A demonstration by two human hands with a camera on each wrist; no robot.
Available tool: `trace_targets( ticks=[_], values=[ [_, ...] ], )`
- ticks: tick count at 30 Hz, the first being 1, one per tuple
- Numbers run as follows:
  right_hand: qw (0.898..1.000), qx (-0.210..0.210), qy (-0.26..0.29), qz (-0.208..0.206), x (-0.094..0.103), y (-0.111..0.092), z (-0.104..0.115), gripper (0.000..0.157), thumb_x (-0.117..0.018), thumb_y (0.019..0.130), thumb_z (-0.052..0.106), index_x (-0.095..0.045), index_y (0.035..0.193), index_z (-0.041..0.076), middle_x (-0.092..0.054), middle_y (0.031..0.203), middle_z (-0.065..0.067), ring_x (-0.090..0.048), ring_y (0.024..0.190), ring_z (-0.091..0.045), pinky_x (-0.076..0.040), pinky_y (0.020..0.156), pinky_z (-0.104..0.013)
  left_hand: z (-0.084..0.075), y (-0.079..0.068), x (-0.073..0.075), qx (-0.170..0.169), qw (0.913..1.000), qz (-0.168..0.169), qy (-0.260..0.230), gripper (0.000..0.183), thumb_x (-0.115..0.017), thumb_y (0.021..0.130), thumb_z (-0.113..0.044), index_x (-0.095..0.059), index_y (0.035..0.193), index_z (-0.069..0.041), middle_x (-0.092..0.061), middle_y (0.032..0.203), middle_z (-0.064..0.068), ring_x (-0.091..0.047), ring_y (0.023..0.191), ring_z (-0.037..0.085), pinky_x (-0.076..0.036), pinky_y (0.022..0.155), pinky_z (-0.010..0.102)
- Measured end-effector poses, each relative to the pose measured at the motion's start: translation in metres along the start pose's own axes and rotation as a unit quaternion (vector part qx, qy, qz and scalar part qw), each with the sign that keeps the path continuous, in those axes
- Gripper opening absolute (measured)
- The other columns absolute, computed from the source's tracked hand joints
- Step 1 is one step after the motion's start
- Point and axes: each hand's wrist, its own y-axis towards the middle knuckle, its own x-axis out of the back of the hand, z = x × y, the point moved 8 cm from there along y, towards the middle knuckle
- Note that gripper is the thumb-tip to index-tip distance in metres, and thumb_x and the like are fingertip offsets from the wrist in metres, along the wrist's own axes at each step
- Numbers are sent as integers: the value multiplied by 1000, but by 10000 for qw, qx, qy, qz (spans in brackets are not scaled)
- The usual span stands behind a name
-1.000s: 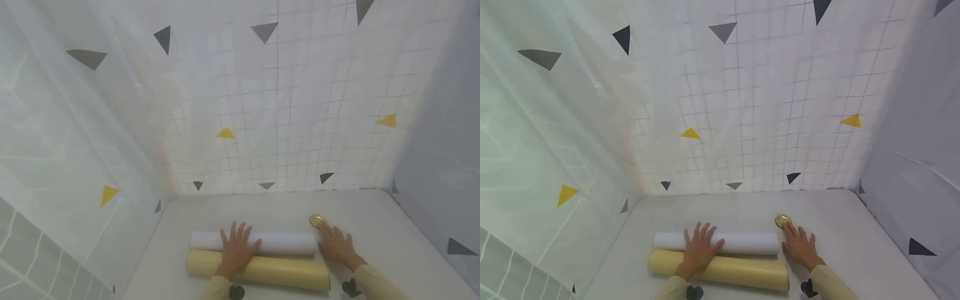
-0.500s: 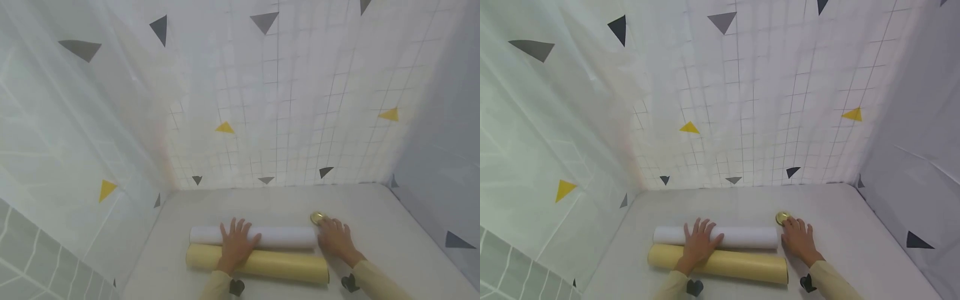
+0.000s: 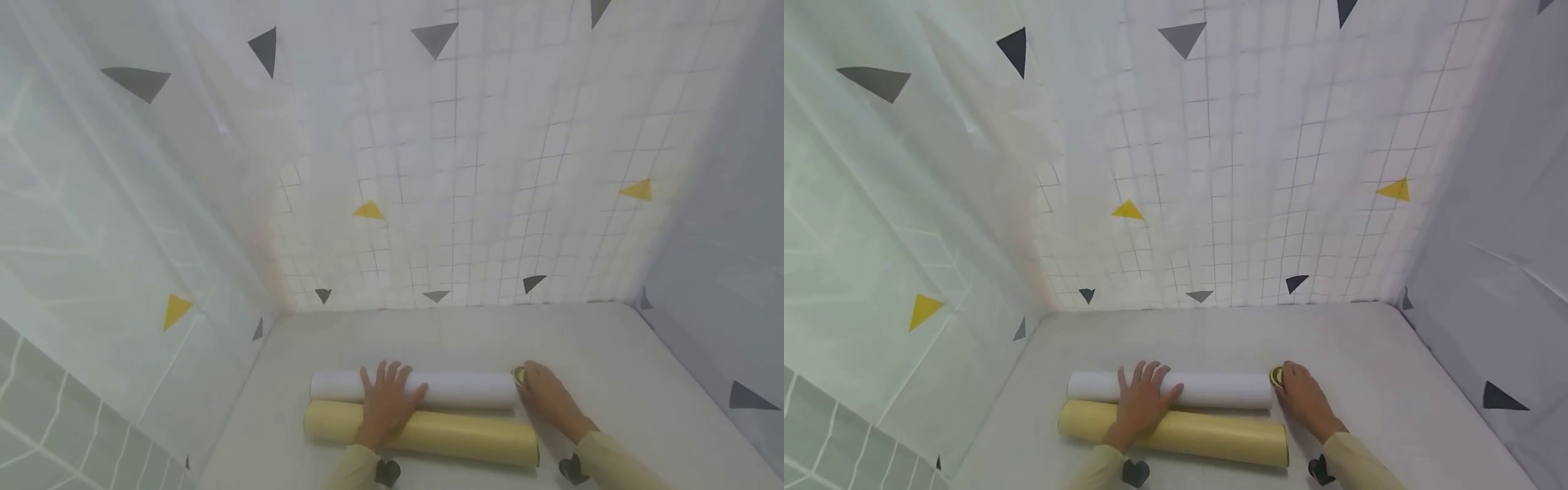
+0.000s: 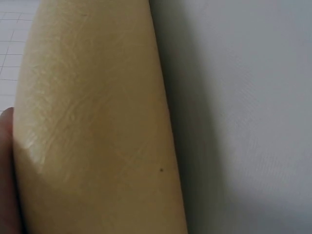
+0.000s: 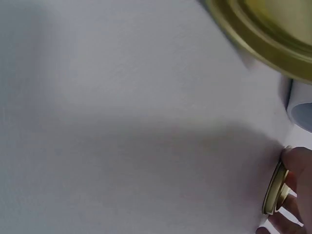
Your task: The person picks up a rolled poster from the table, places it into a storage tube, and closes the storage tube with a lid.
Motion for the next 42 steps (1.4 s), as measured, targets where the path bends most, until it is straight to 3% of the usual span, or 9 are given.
trace_targets(
  ticks=[3, 5, 8, 11, 15, 20, 26, 34, 42],
  values=[
    [9999, -66, -37, 66, 0, 1, -1, 21, -63, 98, 14, -54, 108, -2, -57, 95, -11, -57, 87, -25, -56, 85, -48, -1, 1, -1, -26, 10000, -52, 66, 65, -32, 100, -72, -60, 135, -26, -60, 144, 3, -48, 141, 33, -23, 117, 77],
    [9999, -80, -38, 46, 1, -1, -1, 22, -64, 96, 13, -55, 109, -2, -59, 99, -13, -58, 90, -26, -57, 87, -49, -1, 1, -3, 0, 10000, -40, 87, 63, -33, 100, -71, -59, 136, -27, -60, 145, 1, -48, 143, 31, -22, 118, 76],
    [10000, -3, 22, -69, 3, -4, 2, 35, -67, 93, 11, -54, 120, -6, -61, 117, -25, -61, 108, -40, -54, 98, -58, 0, 1, -3, 33, 9999, -25, 102, 61, -34, 100, -71, -59, 136, -28, -60, 144, 0, -48, 143, 30, -22, 118, 76],
    [9996, 92, 106, -264, 5, -7, 3, 48, -68, 90, 10, -51, 131, -8, -55, 130, -32, -58, 117, -48, -52, 99, -62, 1, 0, -3, 53, 9999, -12, 119, 62, -34, 100, -71, -60, 136, -28, -60, 144, 0, -48, 142, 29, -22, 119, 75],
    [9988, 200, 132, -418, 8, -7, 3, 55, -71, 86, 10, -51, 134, -9, -51, 129, -34, -60, 112, -47, -56, 92, -60, 0, 0, -2, 37, 9999, 18, 98, 64, -33, 99, -73, -60, 136, -27, -61, 143, 1, -48, 141, 30, -22, 119, 76],
    [9994, -178, 277, -61, 6, -5, 0, 56, -75, 85, 11, -52, 133, -5, -49, 130, -33, -66, 102, -43, -59, 87, -57, 1, -1, -3, 51, 9997, 224, 39, 74, -35, 93, -82, -58, 139, -28, -60, 143, 1, -48, 141, 30, -19, 119, 76],
    [9979, -451, 339, 321, 2, -2, 2, 50, -75, 87, 9, -51, 130, 0, -61, 123, -22, -67, 110, -40, -56, 96, -56, 1, 1, -3, 59, 9995, 243, -166, 85, -47, 82, -88, -58, 139, -27, -62, 141, 2, -50, 138, 29, -18, 119, 78],
    [9985, -317, 429, 119, 4, -3, 0, 35, -70, 90, 6, -59, 123, 1, -72, 116, -21, -69, 110, -41, -57, 93, -56, 0, 1, 3, 35, 9991, 80, -419, 83, -65, 73, -82, -64, 132, -23, -68, 129, 5, -56, 127, 29, -20, 117, 77],
    [9987, -7, 434, -256, 10, -5, 2, 29, -65, 89, 0, -63, 118, 0, -63, 120, -20, -68, 107, -38, -57, 95, -55, -4, 1, 20, 1, 9966, -233, -796, 77, -83, 63, -65, -69, 121, -17, -72, 119, 5, -60, 116, 29, -23, 113, 79]
  ],
)
